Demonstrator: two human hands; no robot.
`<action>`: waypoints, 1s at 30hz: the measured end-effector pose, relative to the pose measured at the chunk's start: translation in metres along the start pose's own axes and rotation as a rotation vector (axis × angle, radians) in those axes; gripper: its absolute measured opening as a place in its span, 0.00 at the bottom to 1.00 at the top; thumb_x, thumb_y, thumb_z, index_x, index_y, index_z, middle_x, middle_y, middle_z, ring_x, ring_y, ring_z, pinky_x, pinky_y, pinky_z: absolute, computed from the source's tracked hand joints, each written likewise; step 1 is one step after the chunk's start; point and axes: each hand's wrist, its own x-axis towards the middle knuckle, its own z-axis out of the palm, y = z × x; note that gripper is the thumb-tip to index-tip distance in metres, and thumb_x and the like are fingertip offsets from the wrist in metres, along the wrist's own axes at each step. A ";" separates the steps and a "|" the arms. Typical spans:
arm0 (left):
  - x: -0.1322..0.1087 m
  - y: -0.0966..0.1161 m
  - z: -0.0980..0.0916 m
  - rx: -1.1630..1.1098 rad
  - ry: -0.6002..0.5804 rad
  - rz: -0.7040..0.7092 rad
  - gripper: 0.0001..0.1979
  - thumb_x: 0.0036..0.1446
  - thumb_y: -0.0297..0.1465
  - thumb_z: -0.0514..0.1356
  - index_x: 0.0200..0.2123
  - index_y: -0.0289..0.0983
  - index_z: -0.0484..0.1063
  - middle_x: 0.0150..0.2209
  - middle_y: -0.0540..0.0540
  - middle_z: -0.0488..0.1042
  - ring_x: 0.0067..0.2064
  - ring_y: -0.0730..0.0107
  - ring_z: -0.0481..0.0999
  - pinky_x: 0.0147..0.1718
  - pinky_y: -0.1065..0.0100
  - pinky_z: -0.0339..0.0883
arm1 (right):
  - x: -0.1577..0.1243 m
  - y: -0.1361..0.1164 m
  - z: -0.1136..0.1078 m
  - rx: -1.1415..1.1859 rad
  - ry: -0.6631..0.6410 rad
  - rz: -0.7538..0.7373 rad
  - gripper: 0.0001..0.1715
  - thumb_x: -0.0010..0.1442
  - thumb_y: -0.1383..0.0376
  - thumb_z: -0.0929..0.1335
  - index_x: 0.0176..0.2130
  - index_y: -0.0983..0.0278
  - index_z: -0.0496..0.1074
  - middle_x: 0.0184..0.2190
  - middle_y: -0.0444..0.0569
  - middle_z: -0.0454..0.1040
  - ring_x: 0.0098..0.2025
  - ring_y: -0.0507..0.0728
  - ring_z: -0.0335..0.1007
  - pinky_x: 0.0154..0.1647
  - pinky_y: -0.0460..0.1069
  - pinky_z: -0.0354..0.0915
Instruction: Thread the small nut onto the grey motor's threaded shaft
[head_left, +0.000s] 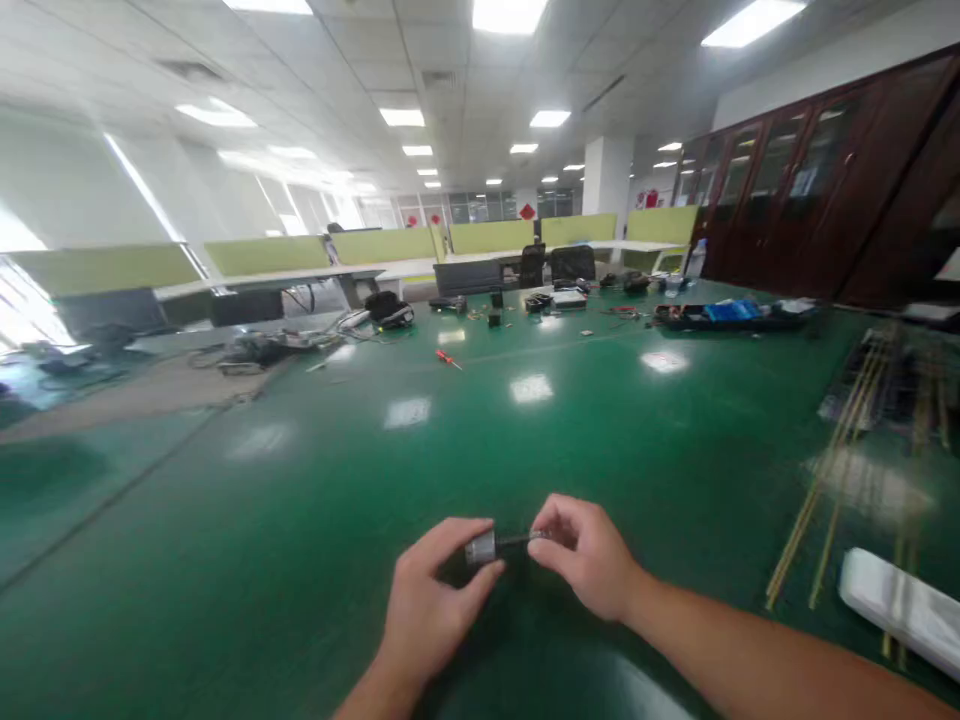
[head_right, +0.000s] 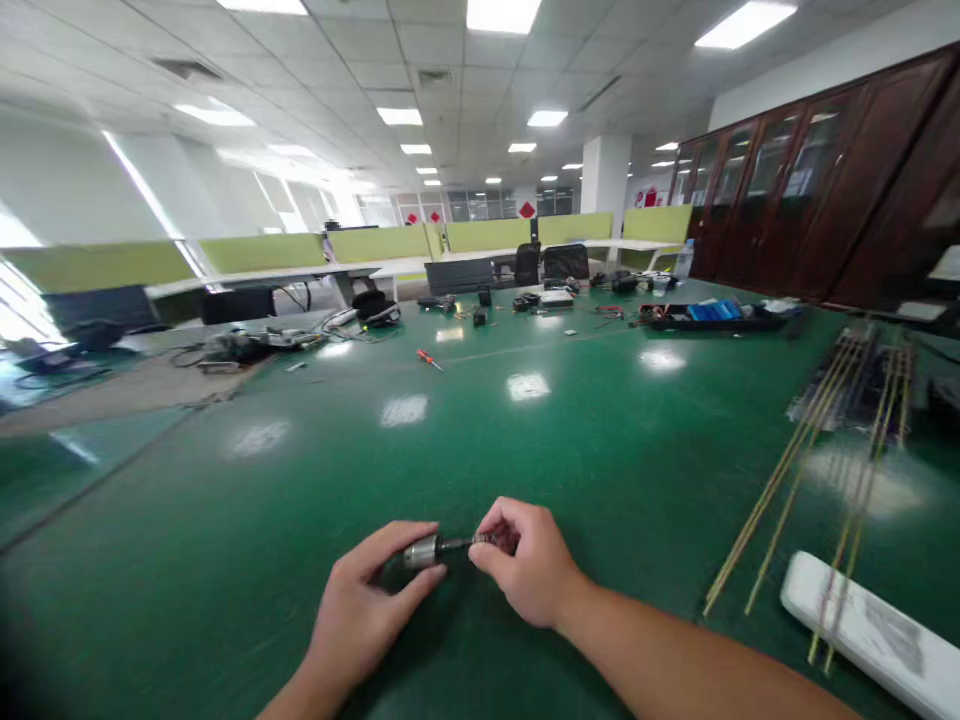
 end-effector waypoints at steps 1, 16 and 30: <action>0.000 0.000 -0.001 0.000 0.002 0.001 0.12 0.53 0.34 0.69 0.42 0.47 0.79 0.40 0.51 0.81 0.40 0.65 0.80 0.43 0.66 0.74 | 0.000 0.000 0.000 0.001 -0.002 0.002 0.07 0.52 0.64 0.71 0.30 0.65 0.69 0.21 0.39 0.63 0.24 0.51 0.57 0.27 0.47 0.54; 0.003 0.003 -0.003 -0.006 0.016 0.009 0.11 0.52 0.33 0.68 0.42 0.45 0.80 0.39 0.49 0.81 0.39 0.62 0.80 0.42 0.64 0.74 | 0.000 -0.003 -0.003 -0.014 0.016 -0.031 0.06 0.53 0.65 0.71 0.30 0.65 0.71 0.22 0.41 0.66 0.25 0.51 0.60 0.28 0.47 0.56; 0.003 0.001 -0.001 -0.011 0.007 -0.009 0.12 0.53 0.33 0.68 0.42 0.45 0.79 0.40 0.48 0.81 0.41 0.61 0.80 0.43 0.63 0.74 | 0.000 -0.004 -0.004 -0.026 0.023 -0.045 0.06 0.53 0.65 0.71 0.29 0.64 0.70 0.22 0.41 0.66 0.25 0.51 0.60 0.28 0.47 0.56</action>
